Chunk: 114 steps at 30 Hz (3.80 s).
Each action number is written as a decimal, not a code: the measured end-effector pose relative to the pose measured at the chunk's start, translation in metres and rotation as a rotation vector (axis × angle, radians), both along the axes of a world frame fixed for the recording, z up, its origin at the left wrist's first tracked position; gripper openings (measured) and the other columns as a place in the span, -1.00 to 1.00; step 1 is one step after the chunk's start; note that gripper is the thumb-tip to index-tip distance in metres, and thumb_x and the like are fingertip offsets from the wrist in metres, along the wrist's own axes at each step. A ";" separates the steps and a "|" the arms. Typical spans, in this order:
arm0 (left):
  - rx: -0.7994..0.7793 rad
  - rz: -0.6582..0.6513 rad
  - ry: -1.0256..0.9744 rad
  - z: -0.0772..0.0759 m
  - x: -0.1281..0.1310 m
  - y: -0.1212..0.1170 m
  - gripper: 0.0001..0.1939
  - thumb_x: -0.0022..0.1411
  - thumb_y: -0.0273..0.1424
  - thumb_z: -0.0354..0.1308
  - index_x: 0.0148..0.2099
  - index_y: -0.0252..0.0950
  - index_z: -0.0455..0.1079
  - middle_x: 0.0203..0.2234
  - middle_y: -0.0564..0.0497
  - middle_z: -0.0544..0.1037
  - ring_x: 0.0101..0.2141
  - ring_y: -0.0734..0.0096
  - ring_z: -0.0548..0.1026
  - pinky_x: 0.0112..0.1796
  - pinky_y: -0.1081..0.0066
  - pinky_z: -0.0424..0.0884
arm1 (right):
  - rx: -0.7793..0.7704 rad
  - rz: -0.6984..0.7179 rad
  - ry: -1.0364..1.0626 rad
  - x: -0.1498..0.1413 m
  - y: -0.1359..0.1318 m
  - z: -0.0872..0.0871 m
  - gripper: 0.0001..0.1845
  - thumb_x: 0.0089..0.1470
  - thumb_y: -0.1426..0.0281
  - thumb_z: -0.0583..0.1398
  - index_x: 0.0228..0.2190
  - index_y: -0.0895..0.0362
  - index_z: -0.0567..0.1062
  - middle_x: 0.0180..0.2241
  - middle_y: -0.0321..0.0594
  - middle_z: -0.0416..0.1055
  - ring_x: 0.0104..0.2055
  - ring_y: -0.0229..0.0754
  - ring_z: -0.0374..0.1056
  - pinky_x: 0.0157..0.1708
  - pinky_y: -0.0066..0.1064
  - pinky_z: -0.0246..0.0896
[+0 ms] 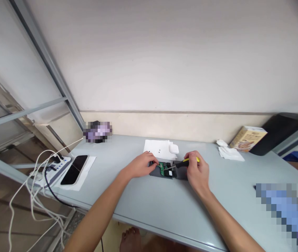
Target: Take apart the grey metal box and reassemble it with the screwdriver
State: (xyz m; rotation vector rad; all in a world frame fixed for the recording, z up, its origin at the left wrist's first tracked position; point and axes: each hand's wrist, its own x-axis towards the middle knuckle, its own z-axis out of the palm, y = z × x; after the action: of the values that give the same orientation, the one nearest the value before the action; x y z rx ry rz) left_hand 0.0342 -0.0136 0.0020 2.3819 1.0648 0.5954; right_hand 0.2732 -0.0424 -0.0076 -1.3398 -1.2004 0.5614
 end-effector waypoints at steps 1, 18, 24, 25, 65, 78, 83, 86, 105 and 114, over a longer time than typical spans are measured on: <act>0.000 0.002 0.003 0.000 0.000 0.000 -0.81 0.41 -0.43 0.10 -0.13 -0.22 0.56 -0.23 -0.07 0.60 -0.08 0.20 0.49 -0.03 0.24 0.44 | 0.002 -0.002 -0.005 0.000 0.000 0.000 -0.54 0.28 0.02 0.05 -0.49 0.06 0.39 -0.61 -0.39 0.19 -0.56 -0.22 0.14 -0.51 -0.36 0.05; 0.033 0.000 0.036 0.000 0.001 0.001 -0.82 0.40 -0.46 0.10 -0.12 -0.23 0.55 -0.22 -0.06 0.61 -0.09 0.19 0.51 -0.02 0.24 0.43 | -0.009 -0.013 -0.028 0.001 0.001 -0.003 -0.55 0.29 0.04 0.05 -0.48 0.06 0.41 -0.61 -0.39 0.19 -0.57 -0.22 0.12 -0.53 -0.36 0.02; 0.029 0.003 0.041 0.000 0.001 0.001 -0.81 0.41 -0.45 0.09 -0.12 -0.23 0.56 -0.22 -0.07 0.61 -0.08 0.17 0.50 -0.03 0.22 0.44 | -0.018 -0.017 -0.032 0.001 0.001 -0.004 -0.56 0.30 0.06 0.04 -0.48 0.06 0.40 -0.60 -0.39 0.20 -0.56 -0.22 0.12 -0.52 -0.36 0.04; 0.028 0.003 0.041 0.000 0.002 0.001 -0.81 0.41 -0.44 0.09 -0.12 -0.22 0.56 -0.23 -0.07 0.61 -0.08 0.17 0.50 -0.04 0.22 0.44 | -0.019 -0.016 -0.028 0.001 0.001 -0.004 -0.56 0.29 0.05 0.05 -0.48 0.06 0.40 -0.60 -0.39 0.20 -0.56 -0.22 0.13 -0.52 -0.36 0.04; 0.033 -0.010 0.072 -0.002 0.000 0.002 -0.79 0.41 -0.43 0.08 -0.10 -0.22 0.56 -0.19 -0.06 0.62 -0.07 0.19 0.50 -0.03 0.24 0.44 | -0.023 -0.008 0.008 0.002 0.002 -0.007 -0.56 0.28 0.04 0.07 -0.48 0.07 0.41 -0.62 -0.39 0.20 -0.59 -0.23 0.12 -0.53 -0.37 0.03; 0.019 0.030 0.015 0.001 -0.002 0.002 -0.83 0.41 -0.39 0.12 -0.14 -0.21 0.55 -0.20 -0.04 0.60 -0.08 0.23 0.52 -0.05 0.29 0.44 | -0.026 -0.030 0.015 0.002 0.002 -0.007 -0.58 0.27 0.07 0.06 -0.47 0.07 0.41 -0.62 -0.39 0.19 -0.57 -0.22 0.13 -0.51 -0.37 0.06; 0.067 0.264 -0.049 -0.001 -0.006 0.005 -0.81 0.43 -0.38 0.09 -0.12 -0.20 0.55 -0.15 -0.01 0.59 -0.05 0.24 0.51 -0.05 0.31 0.44 | -0.022 -0.039 0.049 0.002 0.003 -0.003 -0.61 0.27 0.09 0.06 -0.45 0.07 0.41 -0.59 -0.39 0.19 -0.55 -0.22 0.14 -0.49 -0.37 0.08; 0.104 0.370 -0.021 -0.007 -0.009 0.011 -0.82 0.42 -0.39 0.11 -0.10 -0.20 0.56 -0.13 -0.03 0.58 -0.03 0.21 0.51 -0.02 0.28 0.44 | -0.026 -0.028 0.043 0.002 0.002 -0.002 -0.60 0.29 0.08 0.06 -0.44 0.06 0.41 -0.59 -0.41 0.18 -0.55 -0.23 0.13 -0.51 -0.38 0.05; 0.173 0.121 0.285 -0.007 0.005 0.073 -0.79 0.41 -0.37 0.12 -0.15 -0.23 0.60 -0.18 -0.11 0.57 -0.07 0.12 0.47 -0.04 0.21 0.43 | -0.020 0.035 0.014 0.002 0.003 0.001 -0.53 0.33 -0.02 0.04 -0.40 0.06 0.41 -0.59 -0.39 0.29 -0.58 -0.25 0.12 -0.54 -0.41 0.03; 0.151 0.134 0.219 -0.007 0.005 0.080 -0.77 0.42 -0.33 0.10 -0.13 -0.22 0.60 -0.15 -0.09 0.58 -0.04 0.11 0.48 -0.03 0.21 0.43 | 0.010 0.023 0.013 0.001 0.003 0.004 -0.53 0.33 0.00 0.02 -0.42 0.06 0.41 -0.59 -0.38 0.28 -0.56 -0.24 0.13 -0.53 -0.41 0.04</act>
State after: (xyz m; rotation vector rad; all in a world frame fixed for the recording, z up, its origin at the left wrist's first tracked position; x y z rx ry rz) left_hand 0.0390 0.0660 -0.0046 2.5670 1.3243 0.4840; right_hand 0.2745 -0.0396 -0.0040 -1.3138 -1.2085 0.5790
